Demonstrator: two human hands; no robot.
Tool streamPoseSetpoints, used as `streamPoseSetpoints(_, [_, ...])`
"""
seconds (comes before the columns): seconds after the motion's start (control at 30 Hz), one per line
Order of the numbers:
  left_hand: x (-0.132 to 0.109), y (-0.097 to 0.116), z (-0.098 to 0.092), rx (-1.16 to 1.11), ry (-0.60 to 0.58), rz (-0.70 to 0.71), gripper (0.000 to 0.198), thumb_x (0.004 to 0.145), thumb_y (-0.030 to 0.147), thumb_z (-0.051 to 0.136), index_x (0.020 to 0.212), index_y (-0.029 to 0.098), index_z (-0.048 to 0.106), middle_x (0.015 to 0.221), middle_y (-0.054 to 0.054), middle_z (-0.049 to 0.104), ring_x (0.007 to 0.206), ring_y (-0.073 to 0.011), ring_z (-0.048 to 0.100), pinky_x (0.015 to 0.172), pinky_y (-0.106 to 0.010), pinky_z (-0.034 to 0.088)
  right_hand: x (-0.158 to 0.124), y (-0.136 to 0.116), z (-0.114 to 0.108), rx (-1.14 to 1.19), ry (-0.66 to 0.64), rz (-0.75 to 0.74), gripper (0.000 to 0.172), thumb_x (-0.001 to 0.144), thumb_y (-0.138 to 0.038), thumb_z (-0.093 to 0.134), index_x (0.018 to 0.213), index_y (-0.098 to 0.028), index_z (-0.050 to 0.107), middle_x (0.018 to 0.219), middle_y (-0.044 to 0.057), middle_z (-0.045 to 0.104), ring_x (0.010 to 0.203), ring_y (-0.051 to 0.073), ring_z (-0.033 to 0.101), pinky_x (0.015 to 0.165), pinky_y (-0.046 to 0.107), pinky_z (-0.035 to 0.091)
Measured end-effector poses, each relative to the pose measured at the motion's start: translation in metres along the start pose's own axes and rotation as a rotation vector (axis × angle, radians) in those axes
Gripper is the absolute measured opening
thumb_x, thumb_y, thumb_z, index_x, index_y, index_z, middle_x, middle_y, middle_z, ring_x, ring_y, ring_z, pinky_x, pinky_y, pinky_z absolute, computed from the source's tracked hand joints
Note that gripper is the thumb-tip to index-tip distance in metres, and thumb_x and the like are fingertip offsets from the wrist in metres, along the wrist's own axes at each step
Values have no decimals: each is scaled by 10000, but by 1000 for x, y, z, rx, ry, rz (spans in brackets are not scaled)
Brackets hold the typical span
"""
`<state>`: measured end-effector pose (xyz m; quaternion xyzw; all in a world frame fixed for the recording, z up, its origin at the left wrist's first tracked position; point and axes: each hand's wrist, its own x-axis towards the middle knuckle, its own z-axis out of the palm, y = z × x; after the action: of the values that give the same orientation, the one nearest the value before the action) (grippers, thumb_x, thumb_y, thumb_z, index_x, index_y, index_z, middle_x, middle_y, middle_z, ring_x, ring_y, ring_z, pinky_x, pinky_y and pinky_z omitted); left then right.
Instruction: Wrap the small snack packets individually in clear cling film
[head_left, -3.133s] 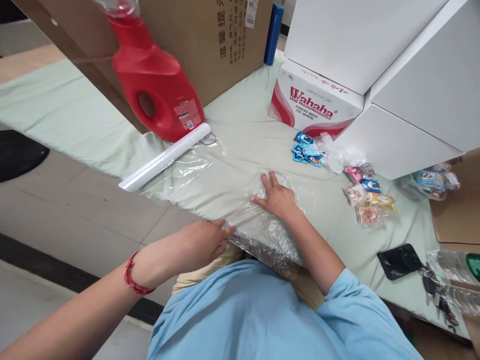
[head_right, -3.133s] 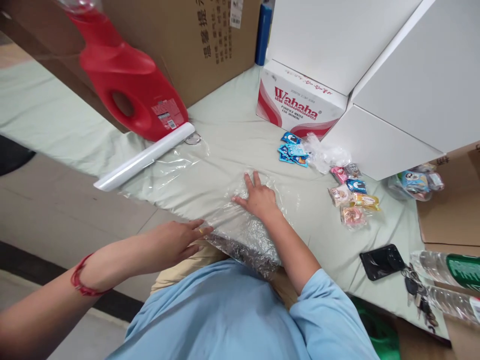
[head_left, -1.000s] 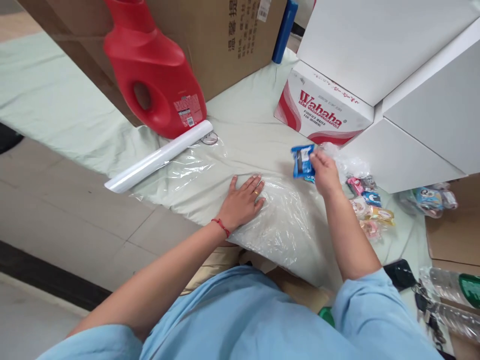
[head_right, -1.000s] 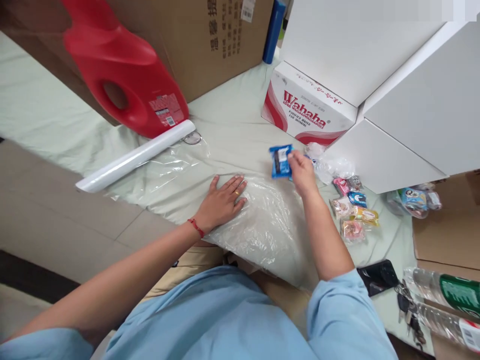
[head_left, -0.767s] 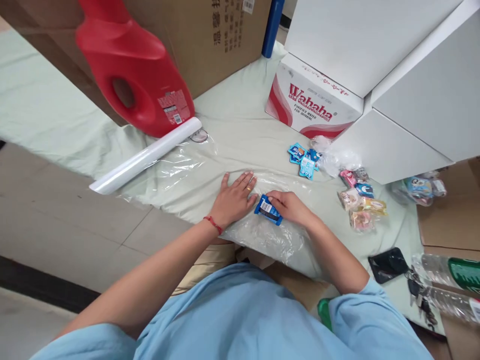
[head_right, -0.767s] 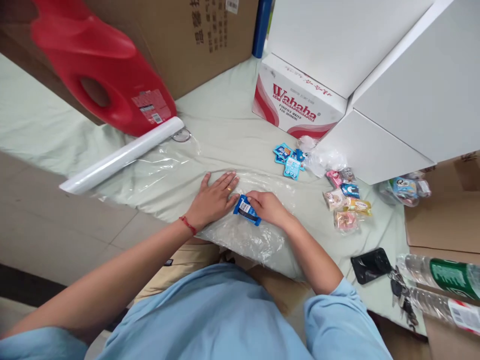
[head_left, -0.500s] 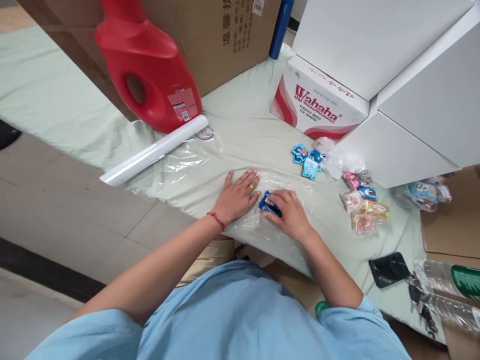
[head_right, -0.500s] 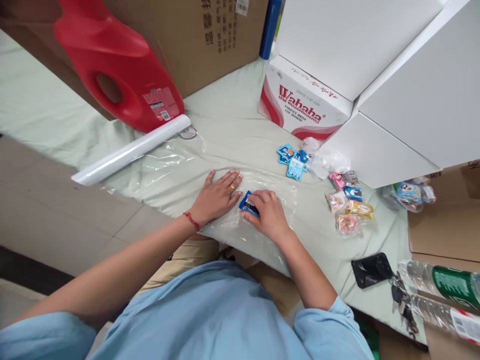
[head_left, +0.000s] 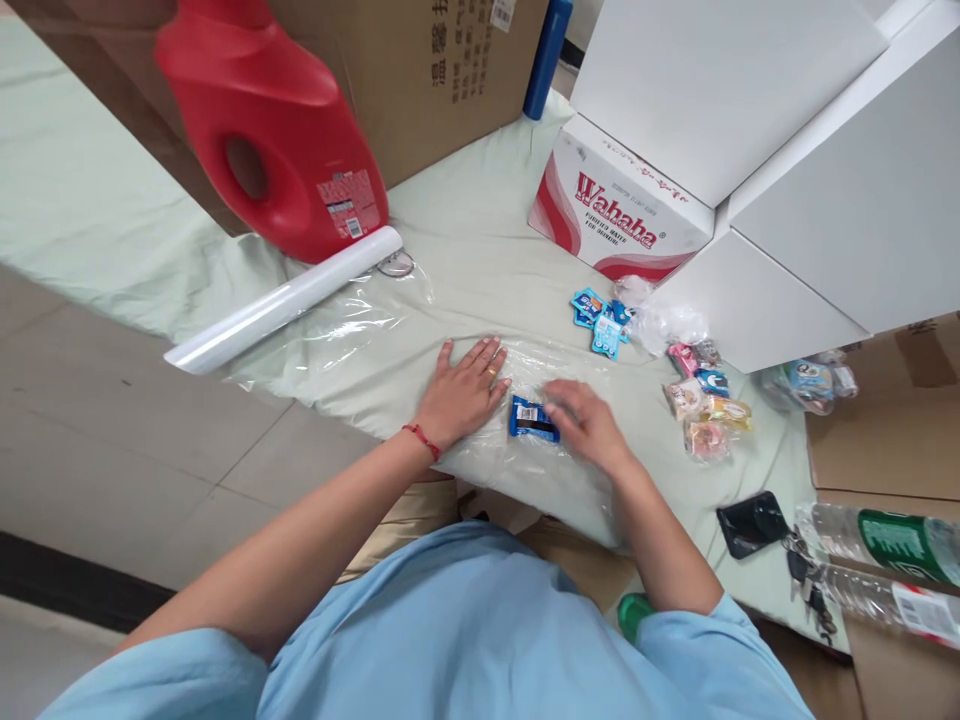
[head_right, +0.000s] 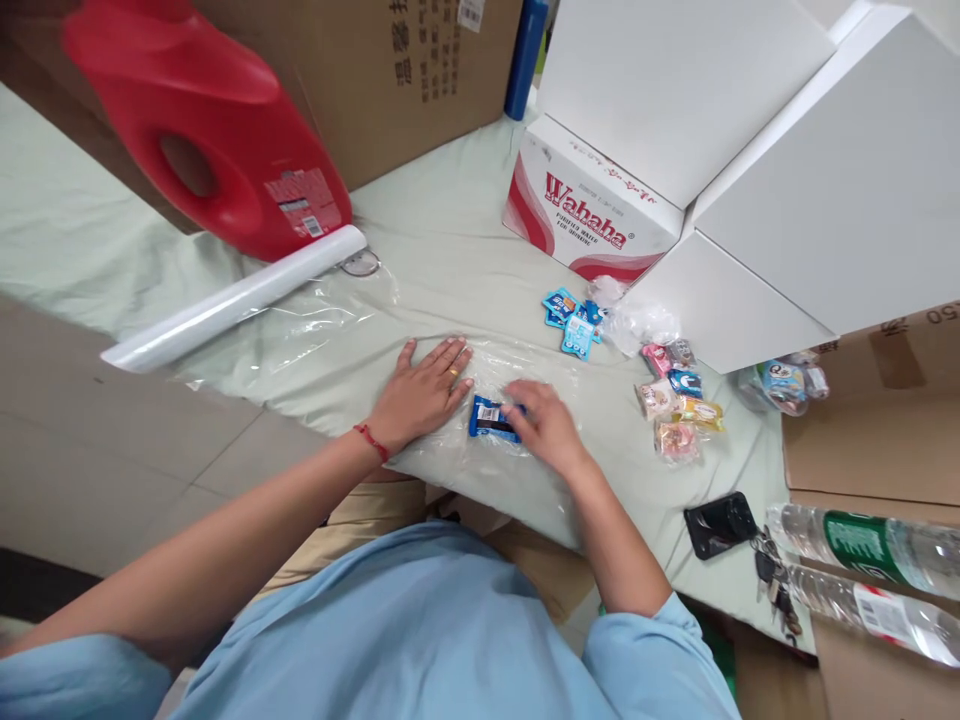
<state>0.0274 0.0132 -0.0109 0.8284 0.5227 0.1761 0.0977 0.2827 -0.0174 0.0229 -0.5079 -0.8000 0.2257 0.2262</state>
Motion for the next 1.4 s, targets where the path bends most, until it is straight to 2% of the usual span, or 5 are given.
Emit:
streamPoseSetpoints(0.13, [0, -1, 2, 3, 6, 10, 605, 1093, 435, 299, 1654, 240, 413, 1713, -116, 392, 1586, -315, 388, 1323, -661, 91, 39, 32, -32, -299, 301, 374, 514, 1048, -529, 474, 1400, -202, 657, 1316, 193, 668, 1211, 362, 597, 1047, 531, 499])
streamPoseSetpoints(0.27, [-1, -1, 3, 6, 23, 10, 594, 1094, 424, 306, 1633, 219, 447, 1712, -123, 389, 1585, -296, 391, 1324, -654, 85, 79, 56, -33, -513, 230, 601, 663, 989, -558, 564, 1474, -106, 566, 1421, 264, 568, 1304, 417, 499, 1061, 551, 452])
streamPoseSetpoints(0.67, [-2, -2, 1, -31, 12, 5, 586, 1096, 431, 309, 1614, 213, 472, 1713, -117, 392, 1595, -277, 373, 1334, -631, 48, 41, 70, -65, -278, 536, 524, 507, 976, -369, 402, 1314, -155, 713, 1176, 171, 748, 1108, 333, 676, 1007, 510, 521])
streamPoseSetpoints(1.0, [-2, -2, 4, -27, 26, 12, 592, 1097, 430, 301, 1625, 213, 459, 1706, -126, 406, 1590, -296, 382, 1328, -648, 71, 52, 5, -43, 479, -197, 287, 405, 870, -549, 721, 1099, -225, 799, 919, 21, 765, 762, 185, 660, 747, 333, 565])
streamPoseSetpoints(1.4, [-2, -2, 5, -29, 15, 9, 594, 1096, 429, 303, 1620, 200, 467, 1706, -125, 404, 1591, -292, 379, 1333, -642, 62, 33, 6, -12, 442, -115, 314, 376, 857, -538, 732, 1089, -247, 789, 1025, 37, 784, 874, 213, 691, 799, 339, 548])
